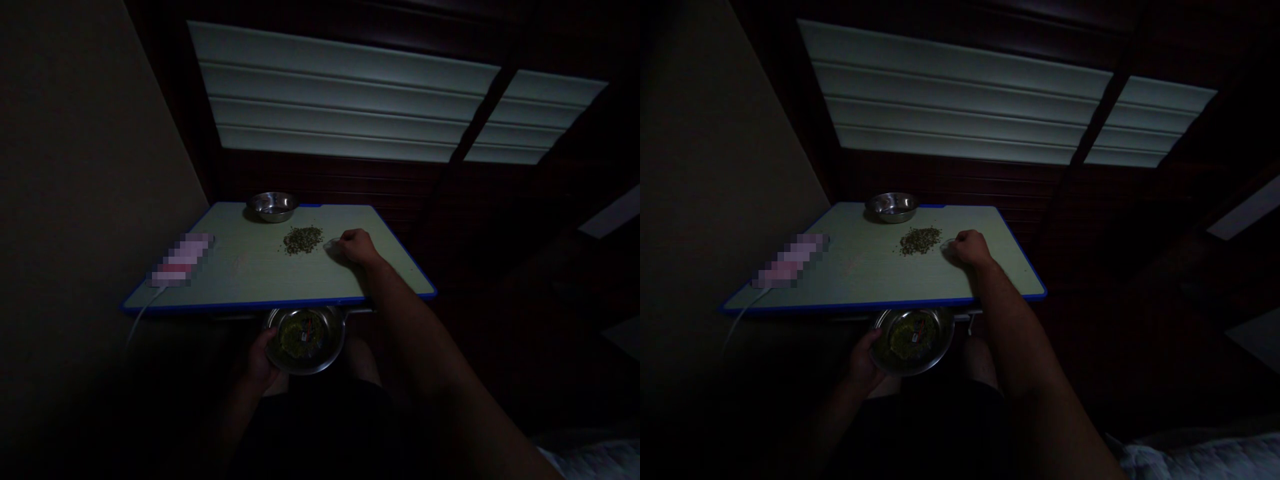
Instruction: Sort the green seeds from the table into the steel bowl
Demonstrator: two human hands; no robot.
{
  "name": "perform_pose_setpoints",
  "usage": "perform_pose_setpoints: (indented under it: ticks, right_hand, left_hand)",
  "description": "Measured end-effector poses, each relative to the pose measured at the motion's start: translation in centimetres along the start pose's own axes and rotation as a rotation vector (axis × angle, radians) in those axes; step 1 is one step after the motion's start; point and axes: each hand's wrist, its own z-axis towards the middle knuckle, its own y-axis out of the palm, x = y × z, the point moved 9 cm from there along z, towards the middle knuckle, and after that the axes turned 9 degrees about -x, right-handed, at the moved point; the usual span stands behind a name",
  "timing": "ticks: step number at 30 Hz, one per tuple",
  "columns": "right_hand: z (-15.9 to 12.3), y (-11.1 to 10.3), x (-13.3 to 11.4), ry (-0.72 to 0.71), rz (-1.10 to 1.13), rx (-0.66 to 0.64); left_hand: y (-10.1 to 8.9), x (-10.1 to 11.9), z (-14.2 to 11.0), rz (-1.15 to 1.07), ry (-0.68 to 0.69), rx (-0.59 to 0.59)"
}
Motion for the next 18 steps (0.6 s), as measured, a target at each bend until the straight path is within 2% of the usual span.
perform_pose_setpoints:
  ticks: [5, 10, 18]
  right_hand:
    - [0.0, 0.4, -0.6, -0.103, 0.093, -0.011]
    - [-0.2, 0.8, -1.6, -0.185, 0.089, -0.022]
    - [-0.3, 1.5, -1.6, -0.17, 0.174, -0.111]
  left_hand:
    - [-0.1, -0.2, -0.1, -0.01, -0.022, 0.007]
    - [-0.2, -0.3, 0.1, -0.024, -0.015, -0.013]
    - [-0.5, -0.5, 0.1, -0.023, -0.028, -0.002]
